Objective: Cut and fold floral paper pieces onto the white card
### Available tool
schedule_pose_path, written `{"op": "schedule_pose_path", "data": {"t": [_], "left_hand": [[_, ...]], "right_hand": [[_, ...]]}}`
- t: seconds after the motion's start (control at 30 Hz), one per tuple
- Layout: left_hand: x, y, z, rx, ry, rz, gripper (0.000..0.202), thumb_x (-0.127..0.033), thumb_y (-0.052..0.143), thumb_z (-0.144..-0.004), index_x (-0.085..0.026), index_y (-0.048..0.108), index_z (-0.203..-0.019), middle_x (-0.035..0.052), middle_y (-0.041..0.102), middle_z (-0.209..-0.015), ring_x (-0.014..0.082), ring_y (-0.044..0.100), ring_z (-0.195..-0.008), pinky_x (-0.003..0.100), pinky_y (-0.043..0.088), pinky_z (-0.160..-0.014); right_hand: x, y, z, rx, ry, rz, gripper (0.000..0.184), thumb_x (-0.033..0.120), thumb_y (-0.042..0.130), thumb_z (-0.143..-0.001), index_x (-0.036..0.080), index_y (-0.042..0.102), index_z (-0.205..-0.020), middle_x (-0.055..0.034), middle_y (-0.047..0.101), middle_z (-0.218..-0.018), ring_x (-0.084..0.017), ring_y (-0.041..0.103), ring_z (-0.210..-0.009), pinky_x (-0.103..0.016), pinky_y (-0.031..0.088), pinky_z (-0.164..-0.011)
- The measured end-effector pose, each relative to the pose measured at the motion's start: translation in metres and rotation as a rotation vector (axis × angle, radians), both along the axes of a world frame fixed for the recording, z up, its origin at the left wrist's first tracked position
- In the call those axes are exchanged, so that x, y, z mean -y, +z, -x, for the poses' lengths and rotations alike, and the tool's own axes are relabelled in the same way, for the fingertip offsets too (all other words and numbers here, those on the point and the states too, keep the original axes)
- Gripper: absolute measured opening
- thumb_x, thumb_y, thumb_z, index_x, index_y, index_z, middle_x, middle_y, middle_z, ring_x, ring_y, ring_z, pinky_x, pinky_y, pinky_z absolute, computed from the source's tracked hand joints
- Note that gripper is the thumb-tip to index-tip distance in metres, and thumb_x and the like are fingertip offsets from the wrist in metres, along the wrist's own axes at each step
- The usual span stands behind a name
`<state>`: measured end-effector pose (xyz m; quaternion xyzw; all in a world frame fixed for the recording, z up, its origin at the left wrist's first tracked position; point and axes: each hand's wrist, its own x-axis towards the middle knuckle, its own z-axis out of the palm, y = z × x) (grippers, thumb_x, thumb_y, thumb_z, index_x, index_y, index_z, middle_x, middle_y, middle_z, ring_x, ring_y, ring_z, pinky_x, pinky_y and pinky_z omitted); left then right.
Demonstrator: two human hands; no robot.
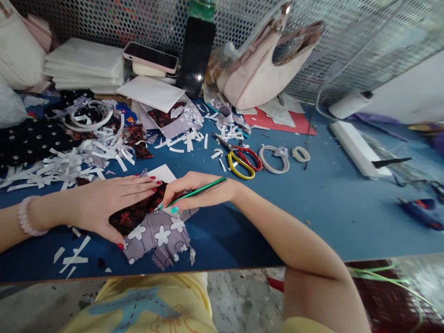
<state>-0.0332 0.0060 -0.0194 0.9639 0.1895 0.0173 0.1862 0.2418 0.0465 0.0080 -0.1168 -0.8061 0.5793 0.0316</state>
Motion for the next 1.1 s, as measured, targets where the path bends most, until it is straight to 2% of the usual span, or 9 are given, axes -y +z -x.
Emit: {"op": "schedule_pose_path", "data": {"t": [0.17,0.23,0.3,0.43,0.6,0.73,0.87,1.0,1.1], "left_hand": [[0.023,-0.005,-0.014,-0.088,0.279,-0.099,0.104,-0.075,0.049,-0.08,0.0,0.03,-0.149,0.0222,0.022,-0.157,0.0349,0.022,-0.147,0.045,0.02,-0.121],[0.032,-0.007,-0.018,-0.088,0.387,-0.141,0.105,-0.076,0.046,-0.08,0.002,0.03,-0.148,0.0234,0.022,-0.157,0.0371,0.021,-0.147,0.047,0.021,-0.121],[0.039,-0.009,-0.02,-0.089,0.447,-0.18,0.106,-0.077,0.044,-0.081,0.003,0.03,-0.148,0.0245,0.023,-0.157,0.0381,0.02,-0.147,0.047,0.023,-0.12],[0.04,-0.01,-0.018,-0.102,0.457,-0.253,0.111,-0.08,0.046,-0.077,0.005,0.03,-0.147,0.0271,0.026,-0.155,0.0392,0.024,-0.145,0.047,0.027,-0.118],[0.014,-0.003,-0.001,-0.076,0.375,-0.277,0.092,-0.076,0.035,-0.086,-0.008,0.036,-0.148,0.02,0.037,-0.153,0.0358,0.037,-0.139,0.049,0.035,-0.112],[-0.011,0.001,0.011,-0.094,0.353,-0.289,0.076,-0.065,0.024,-0.094,-0.012,0.038,-0.147,0.0179,0.032,-0.156,0.0346,0.032,-0.142,0.052,0.03,-0.114],[-0.013,0.003,0.009,-0.109,0.351,-0.338,0.075,-0.062,0.035,-0.092,-0.009,0.041,-0.145,0.02,0.034,-0.154,0.0367,0.031,-0.142,0.055,0.025,-0.116],[-0.001,0.004,0.0,-0.099,0.354,-0.382,0.077,-0.067,0.044,-0.085,-0.013,0.049,-0.14,0.0235,0.043,-0.145,0.0413,0.041,-0.133,0.064,0.024,-0.113],[0.007,0.002,-0.003,-0.083,0.383,-0.379,0.078,-0.067,0.048,-0.083,-0.014,0.049,-0.141,0.0253,0.046,-0.14,0.0428,0.042,-0.131,0.065,0.027,-0.111]], "right_hand": [[0.018,0.003,-0.009,-0.062,-0.303,-0.184,0.033,0.037,0.04,-0.101,0.011,0.06,-0.101,-0.0027,0.064,-0.074,-0.008,0.058,-0.06,-0.019,0.047,-0.057],[0.036,0.002,-0.008,-0.011,-0.451,-0.43,0.031,0.032,0.037,-0.102,0.014,0.061,-0.093,-0.0047,0.066,-0.079,-0.01,0.061,-0.07,-0.022,0.048,-0.065],[0.057,-0.003,-0.004,0.0,-0.524,-0.694,0.024,0.033,0.042,-0.1,0.016,0.06,-0.1,-0.0092,0.07,-0.091,-0.015,0.065,-0.085,-0.028,0.051,-0.075],[0.093,-0.023,0.01,-0.048,-0.423,-0.989,0.045,0.054,0.052,-0.091,0.012,0.057,-0.107,-0.019,0.068,-0.108,-0.026,0.061,-0.11,-0.038,0.05,-0.083],[0.098,-0.033,0.015,-0.13,-0.245,-1.263,0.012,0.024,0.054,-0.095,0.015,0.063,-0.099,-0.0099,0.071,-0.104,-0.02,0.062,-0.106,-0.033,0.046,-0.081],[0.088,-0.026,0.005,-0.143,-0.228,-1.298,0.016,0.011,0.049,-0.094,0.015,0.064,-0.093,-0.0072,0.073,-0.098,-0.018,0.063,-0.102,-0.031,0.046,-0.079],[0.08,-0.021,-0.016,-0.11,-0.233,-1.234,0.02,0.01,0.044,-0.095,0.015,0.063,-0.091,-0.0074,0.073,-0.091,-0.018,0.064,-0.099,-0.031,0.048,-0.078],[0.076,-0.018,-0.032,-0.161,-0.467,-0.97,0.011,0.022,0.05,-0.094,0.017,0.057,-0.087,-0.0053,0.066,-0.076,-0.016,0.059,-0.075,-0.03,0.047,-0.07],[0.077,-0.015,-0.032,-0.182,-0.632,-0.729,0.021,0.029,0.048,-0.096,0.019,0.053,-0.078,0.0003,0.054,-0.065,-0.013,0.048,-0.062,-0.024,0.04,-0.058]]}}
